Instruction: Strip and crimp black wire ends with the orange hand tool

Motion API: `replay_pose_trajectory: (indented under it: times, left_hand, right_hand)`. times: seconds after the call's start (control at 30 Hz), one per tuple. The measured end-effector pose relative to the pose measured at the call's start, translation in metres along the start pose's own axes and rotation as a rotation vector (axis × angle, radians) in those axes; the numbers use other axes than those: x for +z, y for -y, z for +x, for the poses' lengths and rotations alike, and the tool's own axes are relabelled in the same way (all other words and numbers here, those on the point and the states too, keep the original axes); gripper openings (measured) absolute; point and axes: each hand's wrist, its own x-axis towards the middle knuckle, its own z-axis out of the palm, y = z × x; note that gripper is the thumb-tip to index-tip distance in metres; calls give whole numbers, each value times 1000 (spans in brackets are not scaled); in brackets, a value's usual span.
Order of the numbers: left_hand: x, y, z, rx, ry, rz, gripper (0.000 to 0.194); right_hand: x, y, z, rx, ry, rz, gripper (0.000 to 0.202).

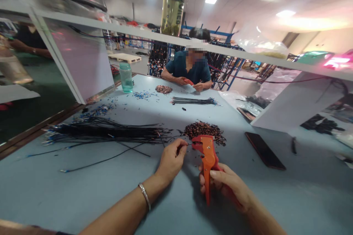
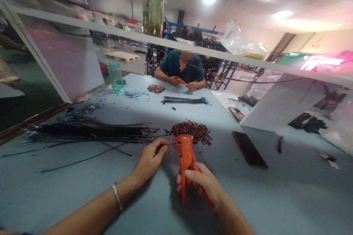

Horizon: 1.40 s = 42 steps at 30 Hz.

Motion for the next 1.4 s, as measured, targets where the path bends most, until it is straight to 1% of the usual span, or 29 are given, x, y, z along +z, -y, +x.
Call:
replay_pose_trajectory:
  times: [0.2, 0.47, 0.6, 0.7, 0.97, 1.23, 1.4]
  left_hand:
    - [1, 3, -1, -8, 2, -66, 18]
    - [1, -4, -3, -2, 2, -10, 19]
    - [0, -5, -3, 0, -9, -19, 19]
    - [1, -6, -4, 22, -4, -35, 19]
    - [1, -6, -5, 58, 13, -78, 20]
    - [-1, -8, -4, 99, 11, -59, 19]
    - [-4, -10, -4, 123, 30, -56, 21]
  right_hand:
    - [1, 0, -2, -1, 42, -14, 37]
    - [1, 0, -3, -7, 47, -48, 37]
    - [0, -1, -3, -9, 56, -58, 38]
    - [0, -1, -3, -10, 62, -64, 40]
    - [4, 0, -5, -11, 40, -54, 35]
    - [5, 2, -4, -12, 55, -64, 35]
    - [7, 2, -4, -56, 55, -101, 35]
